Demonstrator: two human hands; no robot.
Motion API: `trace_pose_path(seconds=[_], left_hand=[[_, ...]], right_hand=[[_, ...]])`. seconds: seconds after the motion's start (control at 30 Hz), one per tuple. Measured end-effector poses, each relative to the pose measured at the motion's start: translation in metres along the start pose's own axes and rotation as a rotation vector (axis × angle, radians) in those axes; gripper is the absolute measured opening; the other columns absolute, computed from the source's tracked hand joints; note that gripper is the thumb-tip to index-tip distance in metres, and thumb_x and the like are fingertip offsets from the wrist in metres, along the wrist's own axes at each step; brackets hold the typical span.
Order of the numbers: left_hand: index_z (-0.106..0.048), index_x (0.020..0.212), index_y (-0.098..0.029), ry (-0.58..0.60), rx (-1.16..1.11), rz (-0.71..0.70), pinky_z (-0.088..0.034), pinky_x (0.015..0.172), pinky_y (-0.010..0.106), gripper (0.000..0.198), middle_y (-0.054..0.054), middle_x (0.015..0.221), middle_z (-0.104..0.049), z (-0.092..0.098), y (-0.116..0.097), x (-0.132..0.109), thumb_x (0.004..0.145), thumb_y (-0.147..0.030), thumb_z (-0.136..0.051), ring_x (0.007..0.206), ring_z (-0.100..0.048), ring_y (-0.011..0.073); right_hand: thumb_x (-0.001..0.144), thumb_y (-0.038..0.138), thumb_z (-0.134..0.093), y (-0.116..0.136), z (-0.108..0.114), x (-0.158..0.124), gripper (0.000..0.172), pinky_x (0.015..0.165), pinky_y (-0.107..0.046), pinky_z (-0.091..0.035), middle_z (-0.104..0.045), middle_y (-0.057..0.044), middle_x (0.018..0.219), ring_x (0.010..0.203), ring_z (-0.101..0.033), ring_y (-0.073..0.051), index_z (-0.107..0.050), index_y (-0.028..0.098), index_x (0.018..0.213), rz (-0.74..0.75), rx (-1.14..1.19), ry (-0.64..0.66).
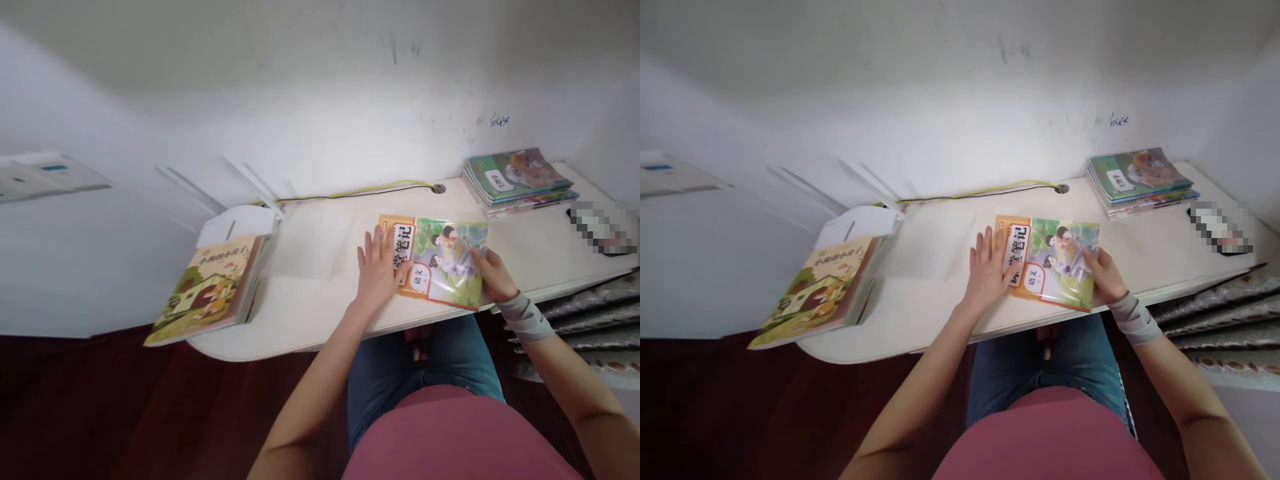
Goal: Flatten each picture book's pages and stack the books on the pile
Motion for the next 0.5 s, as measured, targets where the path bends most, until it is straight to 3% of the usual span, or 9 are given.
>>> trace_pose_path(seconds=[0.07, 0.17, 0.23, 0.3, 0.37, 0.4, 0.5], left_hand=[[-0.01, 0.151, -0.015, 0.114, 0.053, 0.107, -0.026, 0.106, 0.063, 0.08, 0.023, 0.156, -0.01, -0.025, 0.015, -0.002, 0.09, -0.06, -0.035, 0.142, -0.012, 0.0409], [-0.019, 0.15, -0.013, 0.288, 0.163, 0.14, -0.027, 0.106, 0.061, 0.075, 0.021, 0.156, -0.012, -0.048, 0.021, -0.009, 0.091, -0.059, -0.031, 0.14, -0.016, 0.0435], [-0.026, 0.148, -0.013, 0.333, 0.262, 0.148, -0.026, 0.106, 0.064, 0.073, 0.019, 0.157, -0.013, -0.052, 0.02, -0.013, 0.091, -0.059, -0.029, 0.139, -0.016, 0.0461], [-0.026, 0.148, -0.013, 0.304, 0.333, 0.139, -0.024, 0.104, 0.067, 0.073, 0.019, 0.157, -0.012, -0.049, 0.013, -0.012, 0.091, -0.059, -0.027, 0.14, -0.014, 0.0465], [-0.025, 0.149, -0.014, 0.292, 0.353, 0.051, -0.021, 0.105, 0.068, 0.071, 0.018, 0.157, -0.013, -0.051, 0.0, -0.006, 0.092, -0.058, -0.026, 0.142, -0.01, 0.043], [-0.025, 0.149, -0.015, 0.317, 0.344, -0.022, -0.019, 0.106, 0.067, 0.069, 0.017, 0.157, -0.014, -0.056, -0.008, -0.003, 0.093, -0.056, -0.025, 0.143, -0.009, 0.0402], [-0.025, 0.148, -0.018, 0.464, 0.295, -0.201, -0.016, 0.111, 0.059, 0.063, 0.012, 0.156, -0.021, -0.072, -0.017, 0.008, 0.095, -0.051, -0.024, 0.144, -0.013, 0.0317]], right_hand=[[0.085, 0.054, -0.05, 0.0, 0.004, 0.012, 0.05, 0.085, -0.044, -0.053, -0.07, -0.01, 0.109, 0.099, -0.064, -0.028, -0.059, 0.016, 0.115, 0.016, -0.067, -0.04], [0.083, 0.051, -0.052, 0.008, 0.019, 0.033, 0.061, 0.084, -0.046, -0.053, -0.068, -0.015, 0.11, 0.099, -0.063, -0.03, -0.05, 0.012, 0.128, 0.064, -0.419, -0.123], [0.083, 0.046, -0.052, 0.026, 0.026, 0.041, 0.071, 0.091, -0.05, -0.048, -0.06, -0.021, 0.123, 0.11, -0.058, -0.033, -0.034, 0.008, 0.141, 0.156, -0.753, -0.198], [0.087, 0.041, -0.046, 0.046, 0.015, 0.04, 0.073, 0.102, -0.054, -0.038, -0.042, -0.025, 0.141, 0.128, -0.043, -0.036, -0.021, 0.006, 0.147, 0.305, -1.055, -0.22], [0.092, 0.038, -0.039, 0.054, -0.017, 0.028, 0.067, 0.109, -0.055, -0.027, -0.028, -0.023, 0.151, 0.139, -0.026, -0.036, -0.021, 0.006, 0.148, 0.464, -1.245, -0.107], [0.093, 0.038, -0.035, 0.051, -0.037, 0.019, 0.063, 0.11, -0.053, -0.025, -0.028, -0.021, 0.152, 0.141, -0.023, -0.033, -0.025, 0.008, 0.147, 0.527, -1.283, 0.014], [0.096, 0.035, -0.029, 0.026, -0.085, -0.006, 0.05, 0.111, -0.05, -0.024, -0.043, -0.014, 0.145, 0.137, -0.032, -0.028, -0.042, 0.015, 0.14, 0.625, -1.328, 0.383]])
Point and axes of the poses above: each hand's wrist, its own x-axis towards the middle knuckle, its own z-axis out of the back of the hand, y = z × x, the point moved 8 cm from there along x, towards the middle knuckle
